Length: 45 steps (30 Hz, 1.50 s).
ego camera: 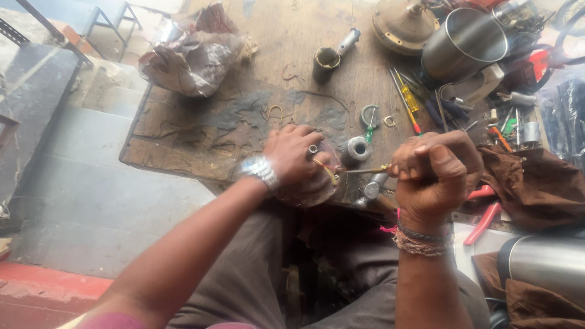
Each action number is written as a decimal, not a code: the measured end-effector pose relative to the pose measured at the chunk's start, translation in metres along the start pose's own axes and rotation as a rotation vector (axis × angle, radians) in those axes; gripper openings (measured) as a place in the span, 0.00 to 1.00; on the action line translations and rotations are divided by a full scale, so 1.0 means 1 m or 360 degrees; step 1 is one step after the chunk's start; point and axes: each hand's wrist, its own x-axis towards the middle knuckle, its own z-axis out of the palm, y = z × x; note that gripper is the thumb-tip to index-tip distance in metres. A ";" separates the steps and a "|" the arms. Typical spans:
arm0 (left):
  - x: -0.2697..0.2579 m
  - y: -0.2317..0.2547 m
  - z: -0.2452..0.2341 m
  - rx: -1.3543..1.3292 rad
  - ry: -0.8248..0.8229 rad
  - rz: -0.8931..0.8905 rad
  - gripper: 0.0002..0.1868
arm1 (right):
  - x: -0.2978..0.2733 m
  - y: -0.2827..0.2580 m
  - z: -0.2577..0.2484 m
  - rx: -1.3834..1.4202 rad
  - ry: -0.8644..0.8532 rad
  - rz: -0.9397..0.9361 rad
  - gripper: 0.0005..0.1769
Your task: The person works on a small electrical component, likely a motor or switch, using a hammer, screwdriver, and pliers. They hammer a pin into the component, adjust wires with a screwdriver, and use pliers to manipulate parts.
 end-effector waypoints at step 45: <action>-0.035 0.028 -0.011 0.0013 0.0508 -0.0166 0.18 | 0.065 0.035 0.001 0.0429 -0.0989 0.0685 0.16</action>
